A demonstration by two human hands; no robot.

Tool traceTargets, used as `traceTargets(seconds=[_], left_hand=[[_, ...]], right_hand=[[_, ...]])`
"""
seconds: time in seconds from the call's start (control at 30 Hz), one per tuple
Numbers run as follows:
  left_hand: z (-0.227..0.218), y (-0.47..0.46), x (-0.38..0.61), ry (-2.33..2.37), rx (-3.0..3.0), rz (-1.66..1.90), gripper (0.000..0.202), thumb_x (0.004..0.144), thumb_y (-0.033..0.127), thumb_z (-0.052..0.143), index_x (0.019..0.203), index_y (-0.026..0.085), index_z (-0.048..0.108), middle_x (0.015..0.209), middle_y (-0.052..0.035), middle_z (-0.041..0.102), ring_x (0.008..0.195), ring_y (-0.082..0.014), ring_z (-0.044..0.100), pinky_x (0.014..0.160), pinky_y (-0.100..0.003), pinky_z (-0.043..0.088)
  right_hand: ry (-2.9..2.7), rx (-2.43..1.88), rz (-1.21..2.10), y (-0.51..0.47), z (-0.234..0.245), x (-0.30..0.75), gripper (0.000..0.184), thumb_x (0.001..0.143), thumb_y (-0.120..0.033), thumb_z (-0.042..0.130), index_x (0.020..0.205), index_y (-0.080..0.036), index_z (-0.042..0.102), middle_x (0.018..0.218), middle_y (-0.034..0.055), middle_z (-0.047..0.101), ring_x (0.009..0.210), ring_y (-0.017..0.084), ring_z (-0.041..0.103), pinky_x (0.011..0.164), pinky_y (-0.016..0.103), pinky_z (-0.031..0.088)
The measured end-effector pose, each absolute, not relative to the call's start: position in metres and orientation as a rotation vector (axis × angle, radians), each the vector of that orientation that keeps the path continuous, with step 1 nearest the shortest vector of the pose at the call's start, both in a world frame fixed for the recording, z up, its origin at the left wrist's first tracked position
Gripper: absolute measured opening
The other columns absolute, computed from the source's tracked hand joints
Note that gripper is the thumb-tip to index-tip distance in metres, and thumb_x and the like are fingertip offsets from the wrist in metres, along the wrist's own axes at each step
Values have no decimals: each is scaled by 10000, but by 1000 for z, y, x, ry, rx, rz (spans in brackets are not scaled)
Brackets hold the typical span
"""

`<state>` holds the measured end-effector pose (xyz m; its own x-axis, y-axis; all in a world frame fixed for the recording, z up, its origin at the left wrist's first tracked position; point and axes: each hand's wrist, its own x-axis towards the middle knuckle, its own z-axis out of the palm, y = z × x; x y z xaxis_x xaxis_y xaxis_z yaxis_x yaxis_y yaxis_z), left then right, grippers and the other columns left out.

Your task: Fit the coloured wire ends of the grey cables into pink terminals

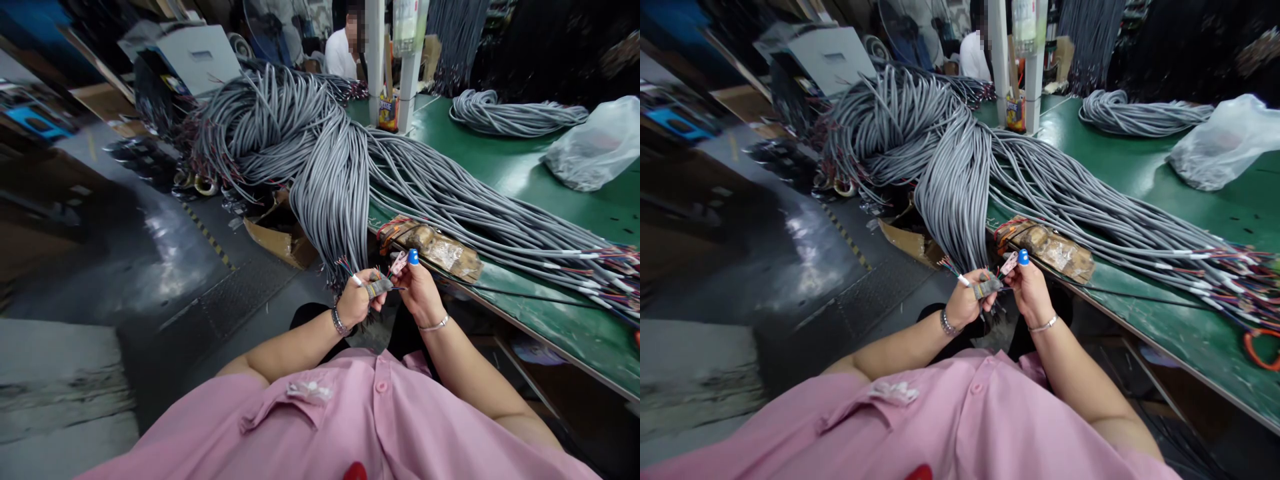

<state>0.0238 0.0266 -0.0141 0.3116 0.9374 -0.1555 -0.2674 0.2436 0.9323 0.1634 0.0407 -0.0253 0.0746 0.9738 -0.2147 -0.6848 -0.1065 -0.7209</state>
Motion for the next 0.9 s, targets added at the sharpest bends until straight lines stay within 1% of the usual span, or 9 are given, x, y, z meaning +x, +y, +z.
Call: traceTargets(seconds=[0.17,0.27,0.47,0.67,0.83,0.9], left_hand=[[-16,25,25,866,984,970,328,695,424,748,680,155,561,496,29,569,360,-68,454,344,-188,353],[-16,24,24,884,997,952,343,692,447,748,685,155,569,494,29,566,360,-69,456,346,-187,360],[-13,23,19,842,966,965,360,672,456,758,682,153,566,486,28,568,340,-63,440,329,-177,336],[-13,34,17,720,885,894,360,638,446,780,680,150,578,450,23,548,309,-67,410,291,-180,287],[-20,45,19,606,807,818,367,597,426,805,704,147,592,459,19,546,300,-67,403,276,-185,258],[-23,48,20,591,789,780,382,578,428,814,720,145,599,474,19,548,306,-68,412,274,-186,259]], right_hand=[[-428,-821,1495,40,-22,164,364,720,-524,747,703,-188,609,603,-32,540,541,94,473,507,223,429],[-422,-843,1522,38,-16,163,377,729,-551,726,719,-192,609,618,-25,553,533,98,467,498,230,435],[-468,-841,1530,36,-11,162,419,746,-598,682,680,-197,581,620,-21,566,531,97,470,500,231,434],[-472,-824,1518,37,-16,163,379,771,-568,671,759,-190,640,664,-7,601,536,100,478,513,236,442],[-456,-719,1525,41,-31,164,343,764,-554,678,765,-213,645,743,6,660,577,115,539,562,260,479],[-463,-708,1531,43,-37,163,356,753,-584,677,779,-230,645,778,8,682,603,129,570,595,282,498]])
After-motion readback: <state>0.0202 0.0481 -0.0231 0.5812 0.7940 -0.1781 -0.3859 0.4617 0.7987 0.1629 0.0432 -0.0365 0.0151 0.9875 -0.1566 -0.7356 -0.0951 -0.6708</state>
